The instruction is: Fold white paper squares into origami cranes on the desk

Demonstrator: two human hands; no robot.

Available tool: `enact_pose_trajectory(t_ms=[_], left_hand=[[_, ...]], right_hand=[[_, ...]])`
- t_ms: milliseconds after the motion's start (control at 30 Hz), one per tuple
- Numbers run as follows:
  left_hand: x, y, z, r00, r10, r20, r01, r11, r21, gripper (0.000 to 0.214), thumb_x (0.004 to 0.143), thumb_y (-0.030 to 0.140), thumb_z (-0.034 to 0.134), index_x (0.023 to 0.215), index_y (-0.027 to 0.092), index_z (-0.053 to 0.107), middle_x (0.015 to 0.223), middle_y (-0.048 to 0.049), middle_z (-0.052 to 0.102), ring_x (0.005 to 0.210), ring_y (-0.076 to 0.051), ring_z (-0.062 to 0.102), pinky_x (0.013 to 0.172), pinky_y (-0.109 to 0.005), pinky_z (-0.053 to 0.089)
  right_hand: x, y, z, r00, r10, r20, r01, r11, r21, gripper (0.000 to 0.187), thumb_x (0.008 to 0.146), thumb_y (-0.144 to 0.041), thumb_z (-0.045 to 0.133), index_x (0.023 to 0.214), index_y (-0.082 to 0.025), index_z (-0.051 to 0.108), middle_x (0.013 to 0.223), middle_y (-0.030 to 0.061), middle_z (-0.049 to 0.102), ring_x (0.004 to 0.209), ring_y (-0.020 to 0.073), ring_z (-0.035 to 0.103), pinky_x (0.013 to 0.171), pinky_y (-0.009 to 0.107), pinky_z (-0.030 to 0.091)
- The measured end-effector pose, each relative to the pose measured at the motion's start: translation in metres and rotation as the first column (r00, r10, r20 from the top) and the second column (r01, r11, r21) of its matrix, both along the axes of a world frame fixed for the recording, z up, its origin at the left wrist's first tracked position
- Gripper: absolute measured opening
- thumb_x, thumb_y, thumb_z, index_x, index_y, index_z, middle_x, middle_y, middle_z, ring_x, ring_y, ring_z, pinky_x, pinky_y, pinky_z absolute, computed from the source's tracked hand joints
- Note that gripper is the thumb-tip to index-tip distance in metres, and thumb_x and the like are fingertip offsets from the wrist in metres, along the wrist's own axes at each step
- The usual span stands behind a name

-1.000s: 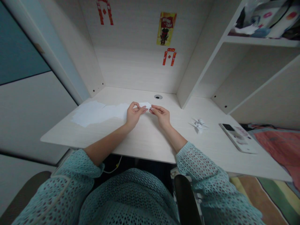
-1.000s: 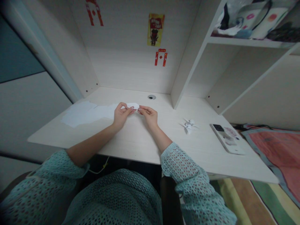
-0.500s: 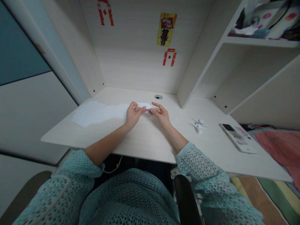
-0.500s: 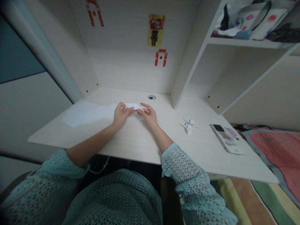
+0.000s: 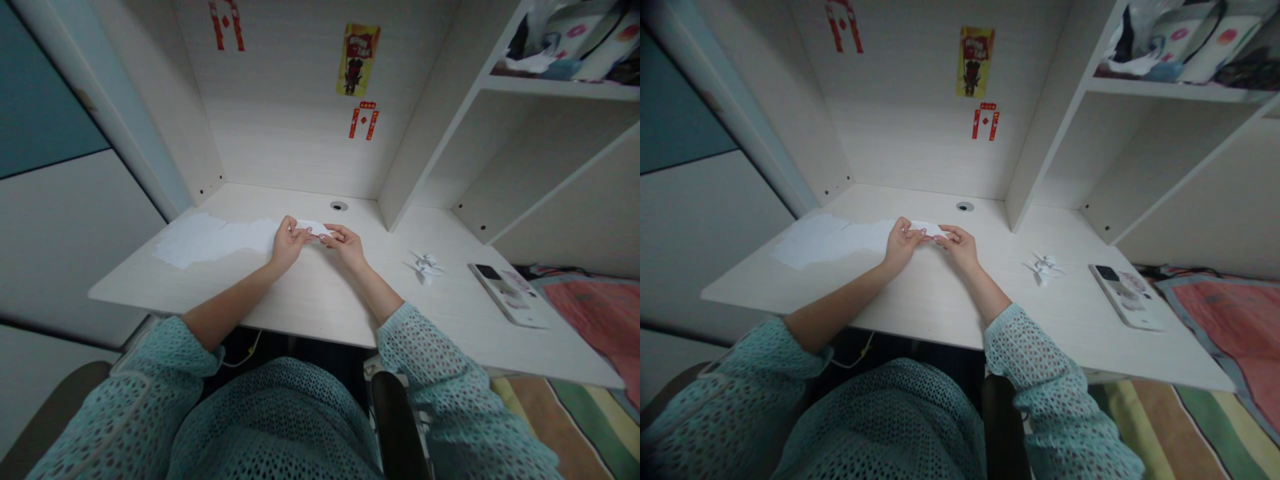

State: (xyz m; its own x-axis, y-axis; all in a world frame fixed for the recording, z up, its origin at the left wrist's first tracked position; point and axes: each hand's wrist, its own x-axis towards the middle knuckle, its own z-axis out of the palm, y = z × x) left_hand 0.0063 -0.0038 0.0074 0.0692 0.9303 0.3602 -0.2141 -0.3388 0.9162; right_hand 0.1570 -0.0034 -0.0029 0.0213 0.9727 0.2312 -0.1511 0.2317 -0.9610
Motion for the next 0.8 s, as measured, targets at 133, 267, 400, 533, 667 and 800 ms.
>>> enact_pose_trajectory(t_ms=[133, 267, 400, 533, 667, 800], left_hand=[[0.0003, 0.0022, -0.0049, 1.0, -0.012, 0.001, 0.012, 1.0, 0.009, 0.043, 0.071, 0.036, 0.068, 0.085, 0.024, 0.028, 0.067, 0.0058, 0.062, 0.066, -0.014, 0.068, 0.071, -0.029, 0.053], [0.0009, 0.0029, -0.0077, 0.999, 0.034, -0.008, -0.033, 0.999, 0.015, 0.054, 0.062, 0.03, 0.075, 0.085, 0.024, 0.027, 0.063, 0.008, 0.061, 0.062, -0.012, 0.065, 0.064, -0.022, 0.049], [-0.0001, 0.0016, -0.0051, 0.995, 0.093, -0.027, -0.094, 0.995, -0.026, 0.057, 0.058, 0.027, 0.078, 0.082, 0.024, 0.026, 0.057, 0.0103, 0.058, 0.053, -0.009, 0.06, 0.055, -0.017, 0.043], [-0.0016, 0.001, -0.0012, 0.993, 0.102, -0.052, -0.105, 0.992, -0.063, 0.055, 0.059, 0.029, 0.077, 0.08, 0.023, 0.027, 0.055, 0.0103, 0.057, 0.048, -0.007, 0.055, 0.051, -0.015, 0.038], [-0.0029, 0.0035, -0.0002, 0.996, 0.094, -0.013, -0.094, 0.993, -0.076, 0.055, 0.059, 0.03, 0.078, 0.079, 0.023, 0.028, 0.055, 0.0096, 0.058, 0.05, -0.008, 0.057, 0.054, -0.017, 0.04], [-0.0051, 0.0081, -0.0022, 0.994, 0.109, 0.022, -0.107, 0.991, -0.08, 0.055, 0.058, 0.031, 0.078, 0.08, 0.023, 0.028, 0.058, 0.0069, 0.062, 0.056, -0.011, 0.061, 0.06, -0.02, 0.044]], right_hand=[[0.0005, -0.0001, -0.0007, 1.0, -0.008, 0.024, 0.008, 1.0, 0.006, 0.042, 0.054, -0.04, 0.078, 0.089, -0.02, 0.066, 0.06, -0.0032, 0.064, 0.058, 0.0118, 0.058, 0.059, 0.025, 0.044], [-0.0017, -0.0007, -0.0028, 1.0, -0.018, 0.017, 0.017, 0.999, 0.031, 0.041, 0.055, -0.04, 0.078, 0.089, -0.019, 0.066, 0.058, -0.003, 0.064, 0.056, 0.0109, 0.056, 0.056, 0.024, 0.042], [-0.0051, -0.0015, -0.0049, 1.0, -0.006, 0.011, 0.006, 1.0, 0.001, 0.04, 0.055, -0.04, 0.078, 0.087, -0.019, 0.066, 0.06, -0.002, 0.066, 0.058, 0.0117, 0.058, 0.057, 0.024, 0.044], [-0.0056, -0.0031, -0.0033, 1.0, 0.021, 0.015, -0.021, 1.0, -0.02, 0.037, 0.055, -0.038, 0.077, 0.085, -0.019, 0.067, 0.066, 0.0003, 0.069, 0.063, 0.0133, 0.061, 0.061, 0.025, 0.046], [-0.0051, -0.0046, 0.0002, 1.0, 0.027, 0.01, -0.026, 0.999, -0.041, 0.039, 0.056, -0.037, 0.077, 0.088, -0.019, 0.068, 0.071, 0.003, 0.071, 0.069, 0.0157, 0.064, 0.064, 0.027, 0.047], [-0.0053, -0.0052, 0.0014, 0.998, 0.066, -0.012, -0.067, 0.993, -0.095, 0.04, 0.058, -0.036, 0.076, 0.093, -0.018, 0.068, 0.08, 0.0067, 0.073, 0.077, 0.019, 0.067, 0.067, 0.028, 0.048]])
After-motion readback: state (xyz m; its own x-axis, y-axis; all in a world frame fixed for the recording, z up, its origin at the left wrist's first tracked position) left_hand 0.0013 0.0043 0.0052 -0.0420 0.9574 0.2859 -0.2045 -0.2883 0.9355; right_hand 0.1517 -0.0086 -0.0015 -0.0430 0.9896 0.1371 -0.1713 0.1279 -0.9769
